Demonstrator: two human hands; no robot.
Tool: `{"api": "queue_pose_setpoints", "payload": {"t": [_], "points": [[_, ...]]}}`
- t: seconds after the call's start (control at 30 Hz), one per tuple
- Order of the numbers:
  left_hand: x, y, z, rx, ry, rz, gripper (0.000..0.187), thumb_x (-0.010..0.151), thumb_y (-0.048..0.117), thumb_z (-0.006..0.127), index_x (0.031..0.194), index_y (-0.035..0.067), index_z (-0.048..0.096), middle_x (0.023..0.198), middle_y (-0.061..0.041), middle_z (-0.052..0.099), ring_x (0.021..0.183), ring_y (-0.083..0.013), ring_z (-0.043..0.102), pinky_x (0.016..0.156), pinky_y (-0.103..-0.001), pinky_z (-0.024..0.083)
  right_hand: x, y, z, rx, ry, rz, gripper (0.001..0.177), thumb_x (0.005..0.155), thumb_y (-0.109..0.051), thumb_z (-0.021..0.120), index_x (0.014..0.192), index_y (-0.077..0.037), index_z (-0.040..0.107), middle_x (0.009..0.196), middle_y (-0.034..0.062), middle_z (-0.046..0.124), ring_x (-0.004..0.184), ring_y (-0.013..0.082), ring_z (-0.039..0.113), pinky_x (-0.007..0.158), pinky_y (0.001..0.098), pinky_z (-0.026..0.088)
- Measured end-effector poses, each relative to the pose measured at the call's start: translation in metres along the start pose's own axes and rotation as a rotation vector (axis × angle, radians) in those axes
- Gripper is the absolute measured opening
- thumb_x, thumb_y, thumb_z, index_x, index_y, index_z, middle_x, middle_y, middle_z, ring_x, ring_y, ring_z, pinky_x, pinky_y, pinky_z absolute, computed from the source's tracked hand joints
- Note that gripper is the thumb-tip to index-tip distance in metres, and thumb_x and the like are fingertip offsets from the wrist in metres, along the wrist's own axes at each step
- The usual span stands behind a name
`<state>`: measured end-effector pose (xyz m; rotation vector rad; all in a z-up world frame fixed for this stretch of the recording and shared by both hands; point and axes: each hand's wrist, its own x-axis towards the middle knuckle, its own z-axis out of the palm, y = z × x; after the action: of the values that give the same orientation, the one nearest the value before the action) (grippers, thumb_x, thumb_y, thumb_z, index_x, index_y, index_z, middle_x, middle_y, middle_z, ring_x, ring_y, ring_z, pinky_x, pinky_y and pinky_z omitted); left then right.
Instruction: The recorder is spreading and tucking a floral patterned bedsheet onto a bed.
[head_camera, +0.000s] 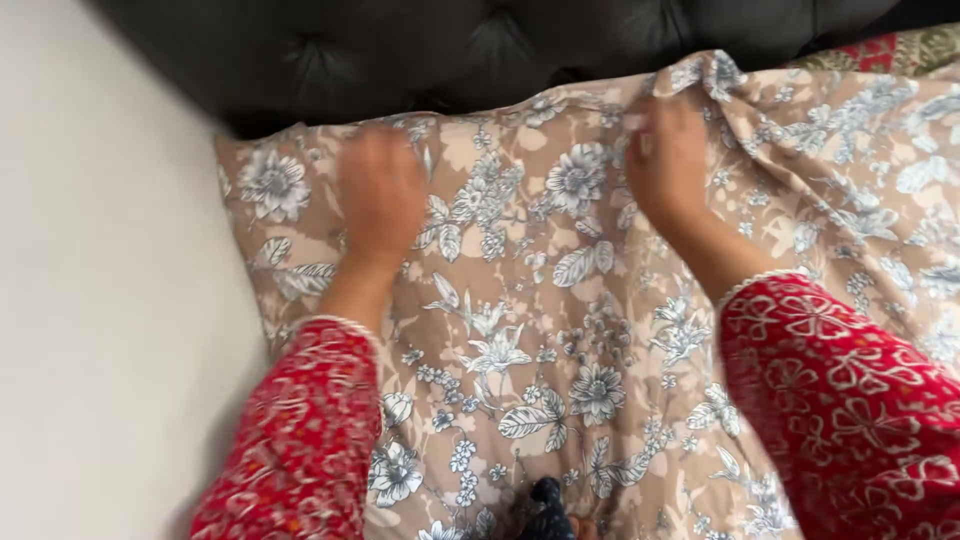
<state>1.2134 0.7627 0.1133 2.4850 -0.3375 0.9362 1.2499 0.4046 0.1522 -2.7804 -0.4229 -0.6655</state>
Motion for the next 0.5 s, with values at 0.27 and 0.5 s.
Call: {"api": "queue_pose_setpoints", "payload": {"t": [0.27, 0.5], "points": [[0.055, 0.145, 0.106, -0.365, -0.260, 0.246, 0.017, 0.094, 0.009, 0.057, 0.109, 0.007, 0.063, 0.110, -0.011, 0.068, 0.105, -0.0316, 0.064, 0.093, -0.045, 0.051, -0.020, 0.177, -0.007, 0.063, 0.138, 0.626, 0.065, 0.090, -0.010, 0.072, 0.145, -0.004, 0.038, 0.101, 0.0218, 0.065, 0.089, 0.0389, 0.066, 0.082, 0.0510, 0.052], [0.045, 0.138, 0.156, -0.319, -0.189, 0.348, 0.032, 0.096, 0.012, 0.057, 0.125, -0.002, 0.061, 0.109, -0.016, 0.069, 0.100, -0.0318, 0.066, 0.088, -0.042, 0.053, -0.053, 0.316, -0.029, -0.124, -0.137, 0.824, 0.044, 0.098, -0.018, 0.074, 0.139, -0.020, 0.059, 0.113, 0.0166, 0.065, 0.101, 0.0324, 0.067, 0.089, 0.0439, 0.054]]}}
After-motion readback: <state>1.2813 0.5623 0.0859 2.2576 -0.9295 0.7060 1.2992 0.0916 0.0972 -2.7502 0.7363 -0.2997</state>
